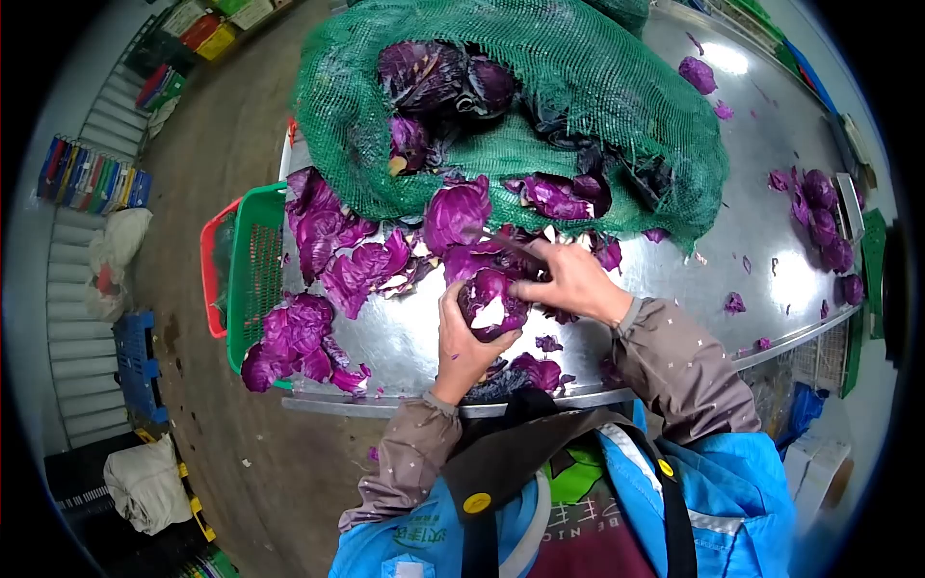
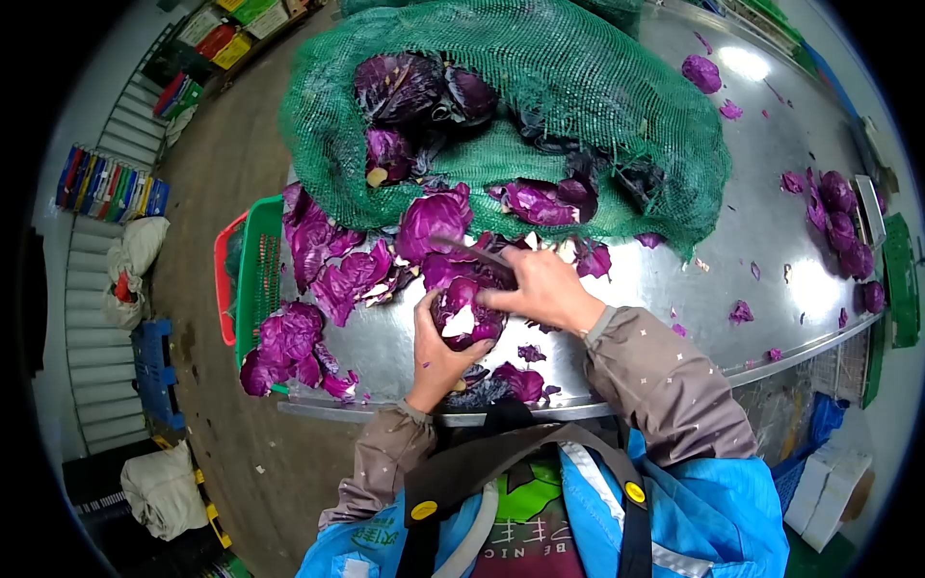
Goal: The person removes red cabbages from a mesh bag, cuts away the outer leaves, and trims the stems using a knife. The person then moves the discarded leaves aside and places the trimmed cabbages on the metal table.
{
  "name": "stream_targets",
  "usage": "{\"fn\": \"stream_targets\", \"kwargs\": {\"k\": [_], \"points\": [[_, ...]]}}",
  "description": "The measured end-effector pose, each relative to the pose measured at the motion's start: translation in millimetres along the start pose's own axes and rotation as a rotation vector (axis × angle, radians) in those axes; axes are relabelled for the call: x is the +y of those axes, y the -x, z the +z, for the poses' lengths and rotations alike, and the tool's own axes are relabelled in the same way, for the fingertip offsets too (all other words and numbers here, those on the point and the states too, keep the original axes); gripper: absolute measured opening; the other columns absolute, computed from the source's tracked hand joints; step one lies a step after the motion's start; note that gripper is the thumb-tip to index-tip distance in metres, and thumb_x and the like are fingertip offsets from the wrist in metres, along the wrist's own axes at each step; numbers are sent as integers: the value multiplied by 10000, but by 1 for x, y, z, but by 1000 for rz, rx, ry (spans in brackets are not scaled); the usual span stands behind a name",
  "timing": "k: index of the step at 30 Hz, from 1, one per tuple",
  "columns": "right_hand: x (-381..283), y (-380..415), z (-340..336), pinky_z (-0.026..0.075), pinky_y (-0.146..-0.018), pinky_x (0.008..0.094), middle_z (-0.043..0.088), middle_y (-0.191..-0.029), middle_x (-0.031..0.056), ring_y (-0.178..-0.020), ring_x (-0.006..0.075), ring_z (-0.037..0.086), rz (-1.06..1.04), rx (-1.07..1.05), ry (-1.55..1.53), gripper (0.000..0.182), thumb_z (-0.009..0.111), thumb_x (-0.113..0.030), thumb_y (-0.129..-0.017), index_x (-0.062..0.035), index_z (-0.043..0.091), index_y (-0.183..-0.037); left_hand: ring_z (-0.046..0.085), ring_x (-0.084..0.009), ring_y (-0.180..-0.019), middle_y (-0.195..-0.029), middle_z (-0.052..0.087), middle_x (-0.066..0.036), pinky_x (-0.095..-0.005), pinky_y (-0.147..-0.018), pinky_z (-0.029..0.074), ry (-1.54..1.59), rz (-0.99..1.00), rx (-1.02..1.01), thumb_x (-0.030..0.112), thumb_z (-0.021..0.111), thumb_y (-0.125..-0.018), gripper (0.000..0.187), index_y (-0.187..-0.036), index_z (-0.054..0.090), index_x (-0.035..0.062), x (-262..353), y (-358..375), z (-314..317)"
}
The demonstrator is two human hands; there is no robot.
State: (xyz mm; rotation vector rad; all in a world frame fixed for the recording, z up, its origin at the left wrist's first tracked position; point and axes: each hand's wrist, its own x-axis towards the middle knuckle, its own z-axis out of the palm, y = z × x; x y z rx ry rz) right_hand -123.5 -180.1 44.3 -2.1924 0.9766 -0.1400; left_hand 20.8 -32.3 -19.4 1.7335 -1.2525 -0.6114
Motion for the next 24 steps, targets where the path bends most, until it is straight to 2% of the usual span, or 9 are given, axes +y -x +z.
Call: {"fn": "stream_targets", "kwargs": {"k": [1, 2, 3, 6, 10, 12, 15, 20, 24], "points": [[2, 4, 7, 487, -647, 418, 613, -685, 192, -664, 344, 624, -43, 1, 31, 538, 748, -390, -722, 67, 583, -954, 465, -344, -1134, -1210, 422, -197, -416, -967, 393, -16, 33, 7, 257, 851, -594, 926, -1304, 319, -12, 1, 0, 2], [8, 2, 10, 479, -534, 357, 570, -569, 100, -517, 233, 582, -103, -20, -11, 461, 734, -349, -774, 54, 595, -950, 456, -331, -1139, -1217, 413, -191, -406, -983, 378, -33, 70, 17, 246, 846, -598, 922, -1309, 317, -12, 2, -1, 3], [13, 1, 9, 479, -534, 357, 570, -569, 100, -517, 233, 582, -101, -15, -7, 461, 734, -349, -774, 54, 595, -950, 456, -331, -1139, -1217, 413, -191, -406, -983, 378, -30, 76, 16, 246, 846, -598, 922, -1309, 317, -12, 2, -1, 5], [24, -4, 9, 391, -393, 230, 514, -531, -17, -418, 57, 482, 241, -313, -538, 224, 666, -184, -869, 30, 612, -903, 419, -354, -1169, -1240, 386, -202, -435, -1004, 349, -78, 139, 2, 247, 847, -598, 938, -1309, 298, -18, 0, 3, 6], [30, -6, 6, 451, -470, 331, 576, -547, 86, -477, 189, 580, 184, -342, -392, 257, 690, -203, -810, 37, 618, -871, 413, -368, -1171, -1239, 385, -213, -437, -1005, 346, -119, 182, 5, 242, 858, -582, 952, -1304, 300, -29, 7, 1, 7], [37, -6, 14, 491, -591, 426, 622, -651, 183, -612, 329, 628, -181, -145, 29, 242, 665, -179, -791, 22, 629, -921, 395, -406, -1187, -1256, 384, -244, -463, -1002, 346, -104, 176, -16, 255, 857, -588, 944, -1299, 311, -42, 8, 0, 7], [37, -8, 17, 484, -699, 488, 619, -730, 236, -738, 418, 614, -135, -43, 89, 266, 644, -185, -785, 1, 630, -974, 415, -381, -1169, -1236, 384, -223, -430, -1002, 352, -106, 162, 0, 221, 868, -560, 938, -1281, 324, -33, 11, -7, 15], [63, -15, 57, 489, -660, 500, 597, -672, 218, -714, 398, 624, -79, 162, 224, 210, 566, -124, -814, 2, 576, -982, 422, -358, -1166, -1240, 377, -217, -417, -999, 361, -65, 197, 9, 233, 863, -582, 922, -1283, 325, -30, 11, -2, 17], [48, -13, 37, 489, -731, 427, 631, -849, 257, -809, 389, 624, -64, 170, -243, 388, 641, -186, -823, 4, 553, -1149, 511, -273, -1095, -1196, 467, -163, -364, -943, 427, 186, -120, -19, 310, 858, -617, 909, -1287, 329, -1, -18, 4, -6]]}}
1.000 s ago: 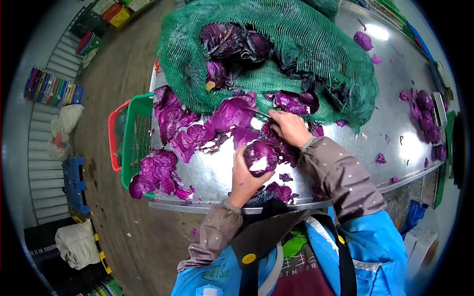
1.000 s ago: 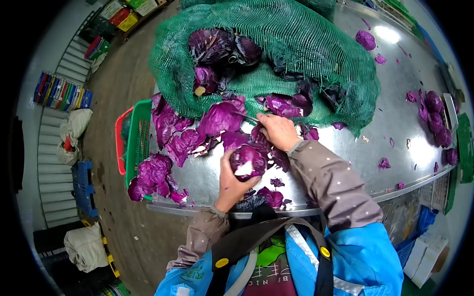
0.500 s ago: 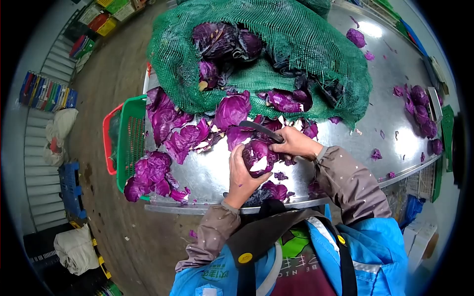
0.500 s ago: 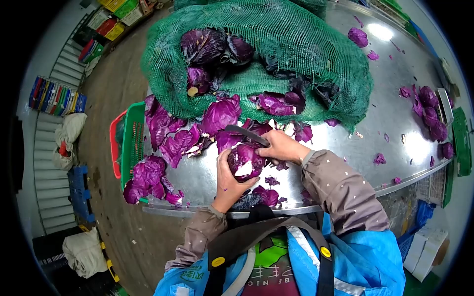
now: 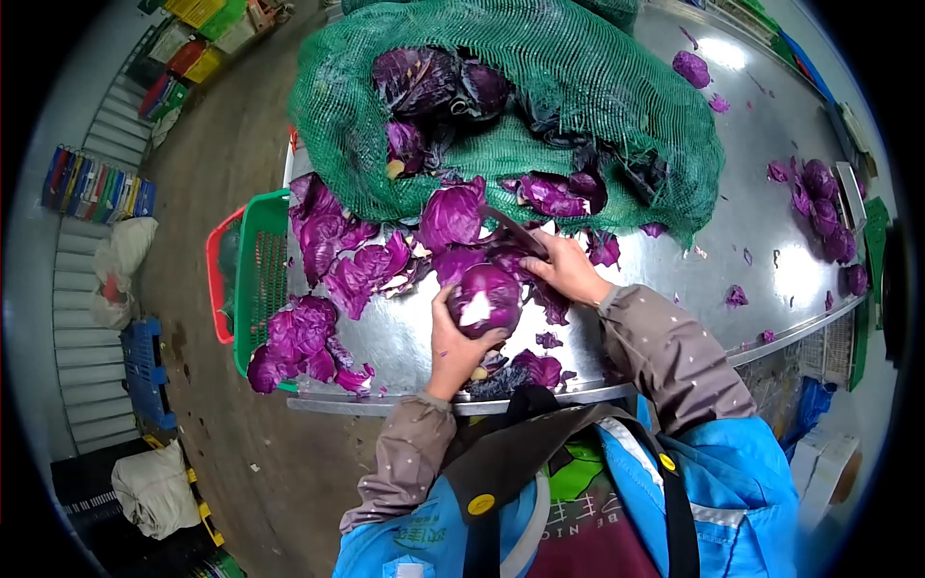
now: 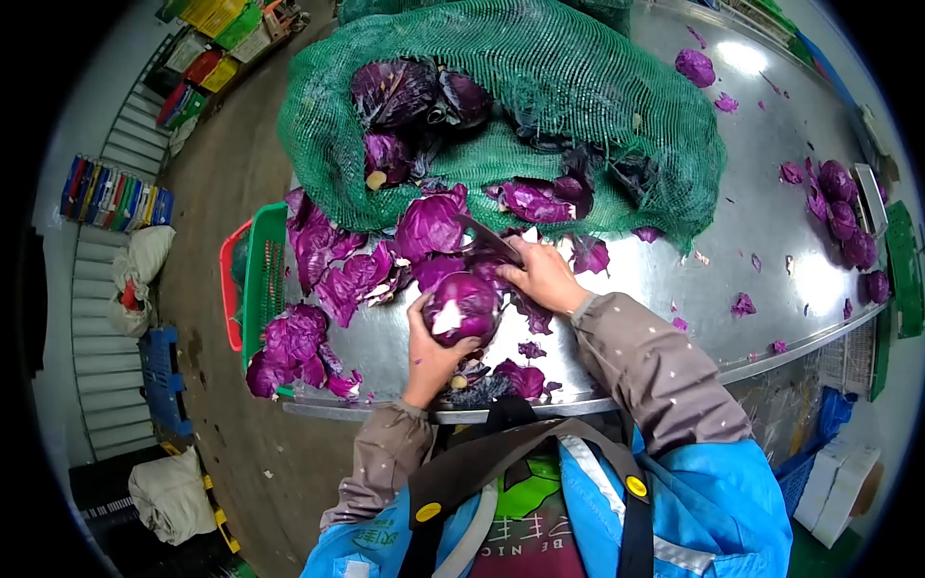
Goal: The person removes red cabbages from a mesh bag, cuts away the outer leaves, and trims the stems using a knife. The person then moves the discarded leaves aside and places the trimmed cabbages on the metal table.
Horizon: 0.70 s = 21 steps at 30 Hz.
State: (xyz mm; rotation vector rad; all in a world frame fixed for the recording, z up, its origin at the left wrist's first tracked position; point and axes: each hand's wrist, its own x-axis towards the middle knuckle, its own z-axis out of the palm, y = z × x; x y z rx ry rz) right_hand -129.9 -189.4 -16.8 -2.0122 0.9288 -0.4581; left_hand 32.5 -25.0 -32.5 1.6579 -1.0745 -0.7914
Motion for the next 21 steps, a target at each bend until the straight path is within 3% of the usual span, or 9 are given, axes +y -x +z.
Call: {"fn": "stream_targets", "kwargs": {"k": [3, 7, 9, 11, 12, 15, 17, 20, 21], "points": [[-31, 15, -8, 497, -722, 403, 665, -849, 192, -771, 326, 644, -42, 115, 55, 461, 699, -283, -768, 47, 585, -1070, 553, -308, -1048, -1141, 527, -210, -386, -917, 443, -31, -104, 91, 388, 868, -590, 956, -1269, 344, -35, 1, 4, -12], [-38, 23, 9, 506, -648, 405, 651, -741, 190, -652, 306, 640, 137, -139, 28, 482, 710, -372, -757, 57, 623, -957, 524, -326, -1058, -1136, 497, -214, -401, -915, 425, -115, -48, 118, 421, 868, -581, 957, -1247, 356, -37, -14, 6, -4], [-37, 21, 10, 498, -570, 372, 630, -681, 143, -566, 236, 615, 47, -110, -78, 411, 696, -319, -806, 52, 622, -967, 504, -335, -1059, -1135, 474, -210, -418, -915, 413, -39, -91, 122, 414, 870, -577, 953, -1240, 352, -33, -6, 7, -1], [-45, 22, 2, 463, -497, 305, 586, -634, 75, -509, 142, 567, 395, -291, -398, 311, 673, -234, -852, 51, 613, -960, 491, -341, -1062, -1134, 461, -208, -429, -919, 404, -129, -48, 126, 403, 873, -574, 949, -1236, 347, -28, -11, 7, 0], [-46, 22, 1, 430, -458, 248, 549, -627, 34, -492, 78, 529, 395, -301, -430, 269, 663, -184, -867, 56, 602, -974, 481, -341, -1063, -1131, 453, -204, -437, -919, 397, -119, -43, 123, 405, 872, -574, 949, -1232, 340, -25, -10, 6, 1], [-31, 22, 4, 432, -458, 256, 552, -628, 26, -496, 85, 532, 404, -320, -556, 264, 661, -194, -870, 53, 602, -944, 519, -268, -1036, -1122, 487, -175, -386, -912, 428, -92, -41, 110, 293, 866, -620, 864, -1230, 327, 4, -13, 5, 1], [-28, 24, 10, 449, -476, 283, 573, -618, 60, -500, 113, 560, 416, -293, -586, 262, 674, -190, -844, 49, 596, -918, 499, -311, -1047, -1128, 475, -195, -419, -918, 409, -97, -61, 108, 327, 864, -607, 885, -1238, 333, 7, -10, 5, 3], [-22, 22, 25, 484, -572, 385, 604, -671, 223, -570, 310, 609, 132, -114, -66, 322, 654, -130, -746, 77, 593, -985, 481, -356, -1061, -1133, 467, -218, -456, -925, 387, -62, -101, 120, 343, 860, -600, 898, -1251, 336, 15, -12, 4, 5], [-12, 24, 33, 484, -572, 385, 604, -671, 223, -570, 310, 609, 132, -114, -68, 322, 654, -130, -746, 77, 593, -985, 482, -358, -1062, -1133, 471, -222, -459, -927, 384, -15, -124, 129, 325, 858, -606, 889, -1256, 332, 20, -13, 5, 6]]}}
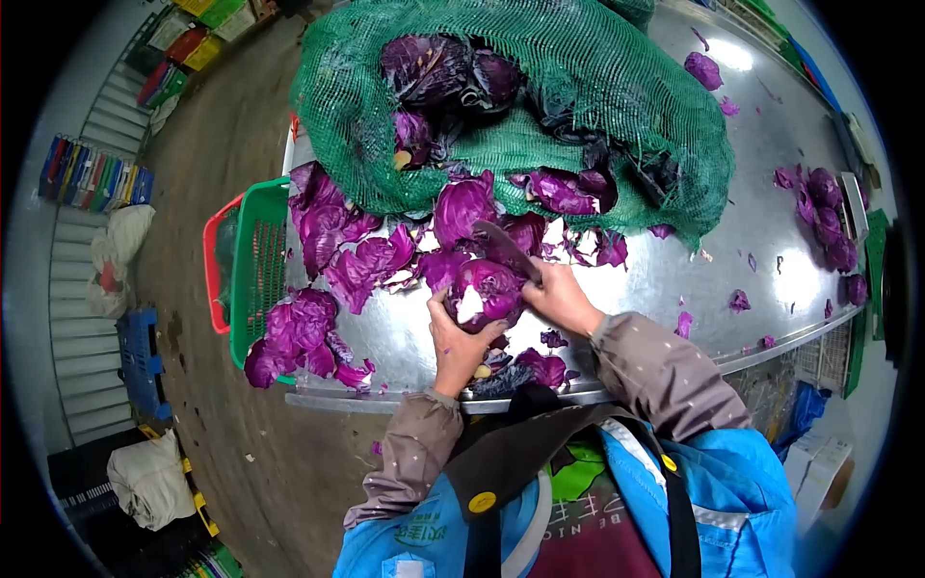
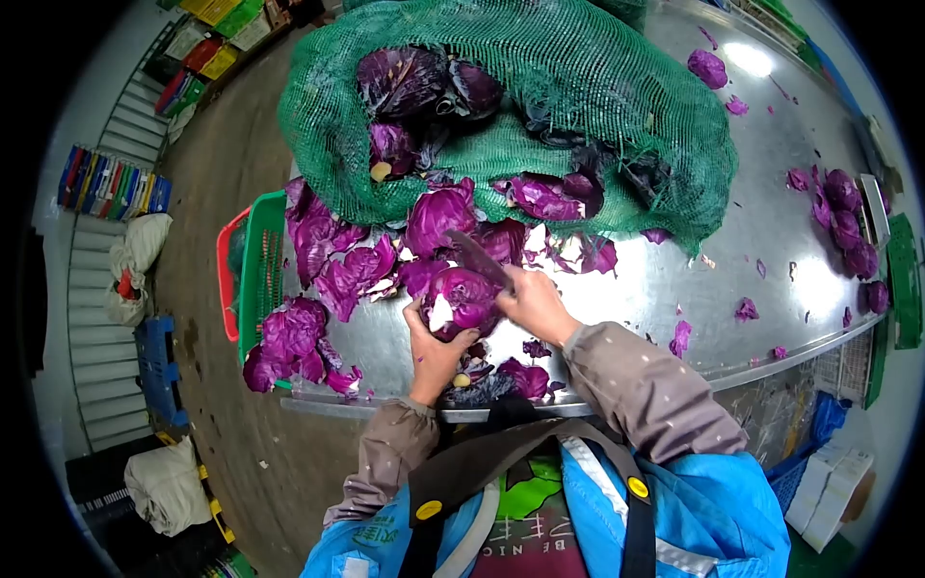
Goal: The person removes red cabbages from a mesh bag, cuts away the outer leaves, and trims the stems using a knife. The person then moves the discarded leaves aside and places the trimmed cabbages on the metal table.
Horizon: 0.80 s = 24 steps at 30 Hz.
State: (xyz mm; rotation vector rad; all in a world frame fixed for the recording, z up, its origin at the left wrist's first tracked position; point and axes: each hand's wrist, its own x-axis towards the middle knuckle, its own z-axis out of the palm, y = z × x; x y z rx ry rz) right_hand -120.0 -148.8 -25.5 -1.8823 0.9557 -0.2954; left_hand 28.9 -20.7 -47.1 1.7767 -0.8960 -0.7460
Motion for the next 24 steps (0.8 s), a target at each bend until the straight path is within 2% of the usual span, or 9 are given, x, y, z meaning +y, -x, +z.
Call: {"fn": "stream_targets", "kwargs": {"k": [2, 4, 6, 8, 15, 18, 20, 22, 24], "points": [[12, -9, 9, 480, -605, 396, 609, -700, 242, -631, 355, 608, -114, 225, 217, 317, 617, -97, -749, 68, 606, -1019, 474, -346, -1102, -1137, 474, -220, -450, -951, 384, 12, 36, -26, 300, 854, -613, 882, -1257, 326, 9, 3, -8, -7], [10, -9, 4, 477, -618, 373, 610, -704, 228, -639, 307, 616, -25, 109, 89, 325, 604, -84, -754, 62, 608, -1045, 462, -325, -1149, -1164, 480, -216, -433, -981, 377, 204, -55, -130, 304, 852, -623, 888, -1267, 321, 0, 10, -4, -18], [1, -10, -1, 472, -606, 356, 607, -695, 205, -606, 249, 599, 123, 58, -226, 346, 610, -80, -762, 47, 605, -1084, 469, -300, -1162, -1183, 494, -202, -399, -993, 382, 148, -38, -153, 288, 837, -652, 878, -1294, 314, -3, 7, -9, -34], [-15, -4, -7, 470, -603, 338, 601, -677, 180, -594, 204, 576, 69, 50, -145, 349, 613, -79, -770, 32, 606, -1101, 493, -282, -1137, -1205, 501, -188, -378, -980, 396, -125, -25, -255, 262, 821, -681, 846, -1313, 326, -5, -7, -17, -50], [-31, 0, -16, 475, -562, 334, 638, -689, 127, -553, 199, 582, -168, 79, -286, 358, 624, -79, -765, 4, 623, -1113, 525, -192, -1093, -1184, 529, -116, -316, -924, 455, 532, -338, -291, 148, 719, -784, 600, -1288, 408, 53, 41, -17, -48], [-1, -11, -46, 511, -637, 346, 676, -799, 144, -682, 228, 644, 119, 276, 67, 395, 643, -166, -797, 23, 600, -1142, 509, -232, -1126, -1246, 470, -115, -398, -936, 469, 783, -412, -245, 206, 676, -802, 620, -1335, 376, 100, 45, -6, -40], [-6, -2, -61, 517, -733, 394, 647, -1016, 194, -867, 263, 654, 10, 278, 194, 528, 674, -286, -796, -28, 544, -1237, 499, -252, -1149, -1264, 437, -121, -453, -905, 502, 842, -442, -237, 248, 668, -812, 647, -1353, 334, 130, 58, -5, -40], [-36, 12, -52, 504, -802, 412, 509, -1235, 239, -1001, 301, 613, -120, 260, 368, 671, 698, -436, -762, -124, 476, -1314, 526, -222, -1100, -1225, 455, -121, -367, -891, 522, 824, -395, -137, 193, 685, -817, 609, -1311, 340, 105, 65, -1, -37], [-68, 22, -38, 518, -722, 404, 608, -1041, 207, -891, 290, 648, -104, 84, 88, 648, 713, -436, -746, -72, 505, -1241, 527, -231, -1101, -1235, 443, -126, -363, -875, 531, 802, -347, -132, 199, 682, -822, 633, -1326, 309, 113, 65, -4, -32]]}}
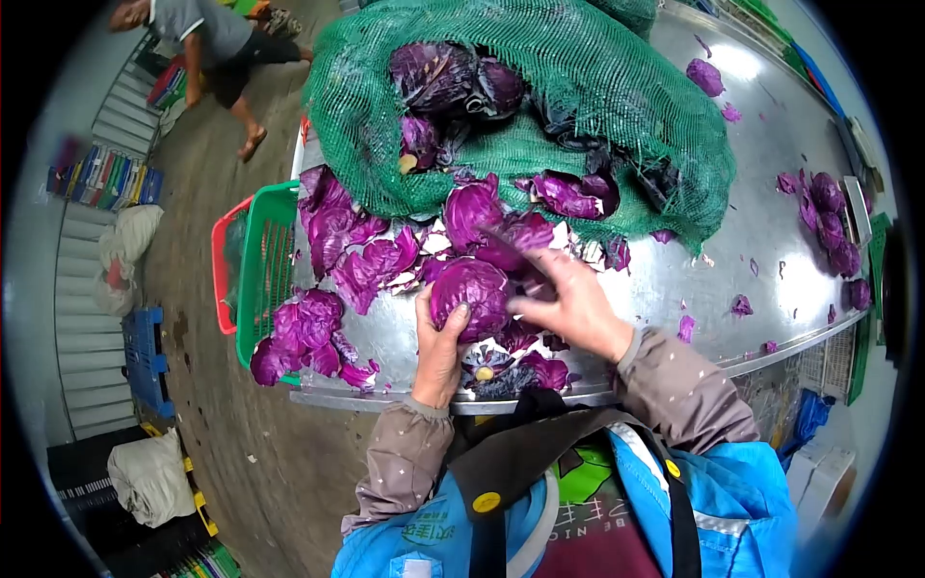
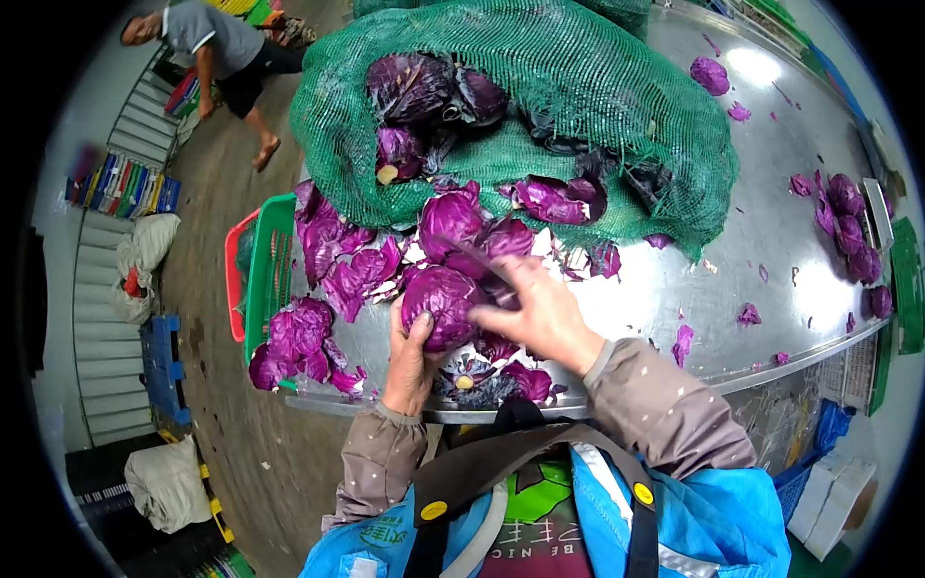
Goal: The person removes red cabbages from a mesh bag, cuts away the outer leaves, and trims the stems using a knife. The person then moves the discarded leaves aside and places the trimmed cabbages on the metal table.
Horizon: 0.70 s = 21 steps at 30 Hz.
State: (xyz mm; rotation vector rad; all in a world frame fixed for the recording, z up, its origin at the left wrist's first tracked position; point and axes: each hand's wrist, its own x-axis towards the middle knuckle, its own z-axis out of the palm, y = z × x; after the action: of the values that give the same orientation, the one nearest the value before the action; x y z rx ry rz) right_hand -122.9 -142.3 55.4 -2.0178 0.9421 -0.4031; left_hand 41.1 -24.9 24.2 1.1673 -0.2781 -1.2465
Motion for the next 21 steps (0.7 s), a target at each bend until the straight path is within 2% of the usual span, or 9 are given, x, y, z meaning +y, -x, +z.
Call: {"fn": "stream_targets", "kwargs": {"k": [2, 3, 4, 6, 7, 16, 19, 20, 21], "points": [[-11, 4, 9, 514, -610, 388, 635, -782, 147, -715, 294, 660, 81, -37, 67, 598, 725, -416, -733, -28, 515, -1138, 525, -225, -1096, -1224, 452, -129, -359, -866, 535, 59, 0, 38, 196, 680, -825, 631, -1328, 308, 115, 3, 2, 7], [-9, 5, 12, 497, -535, 368, 604, -622, 107, -573, 301, 633, -7, 68, 6, 476, 722, -358, -737, 2, 548, -994, 516, -218, -1094, -1214, 459, -129, -356, -897, 507, 52, 30, 25, 188, 686, -813, 638, -1324, 314, 107, 5, 4, 11], [-8, 5, 10, 497, -535, 368, 604, -622, 107, -573, 301, 633, -6, 66, 4, 476, 722, -358, -737, 2, 548, -994, 516, -218, -1094, -1214, 459, -129, -356, -897, 507, 51, 30, 28, 188, 686, -813, 638, -1324, 314, 107, 4, 3, 10], [-5, 1, 2, 494, -524, 366, 614, -627, 114, -546, 288, 626, -18, 50, -181, 373, 721, -311, -732, 11, 573, -849, 504, -215, -1096, -1201, 464, -127, -353, -934, 462, 4, 111, -29, 197, 712, -781, 672, -1316, 322, 86, 3, 2, 7], [-9, 0, -4, 494, -522, 369, 607, -589, 107, -521, 273, 621, 2, 31, -116, 301, 711, -260, -721, 11, 583, -753, 504, -215, -1096, -1201, 464, -127, -353, -934, 462, 3, 110, -29, 197, 712, -781, 672, -1316, 322, 86, 3, 2, 7], [16, -4, -3, 499, -531, 367, 607, -594, 152, -513, 281, 615, -31, 109, 85, 209, 662, -174, -700, 9, 619, -792, 485, -212, -1112, -1200, 461, -121, -346, -969, 412, -240, 224, -38, 244, 752, -706, 760, -1317, 337, 67, 4, 8, 7], [33, -15, -10, 490, -539, 319, 591, -611, 126, -529, 158, 591, 43, 165, -91, 241, 632, -107, -742, 41, 640, -932, 485, -211, -1125, -1219, 452, -114, -344, -979, 407, -109, 134, -131, 264, 754, -702, 797, -1344, 323, 69, 7, 7, 8], [30, -14, -13, 487, -533, 305, 595, -636, 103, -537, 130, 580, 22, 140, -94, 265, 629, -103, -769, 43, 627, -990, 480, -220, -1142, -1233, 443, -113, -349, -989, 408, -47, 89, -155, 280, 761, -690, 823, -1351, 317, 73, 6, 7, 7], [13, -10, -20, 479, -524, 285, 593, -668, 76, -540, 111, 569, 145, -18, -359, 314, 625, -114, -804, 30, 583, -1081, 474, -228, -1159, -1246, 435, -113, -354, -999, 409, 13, 38, -177, 296, 769, -679, 849, -1359, 310, 78, 5, 9, 5]]}}
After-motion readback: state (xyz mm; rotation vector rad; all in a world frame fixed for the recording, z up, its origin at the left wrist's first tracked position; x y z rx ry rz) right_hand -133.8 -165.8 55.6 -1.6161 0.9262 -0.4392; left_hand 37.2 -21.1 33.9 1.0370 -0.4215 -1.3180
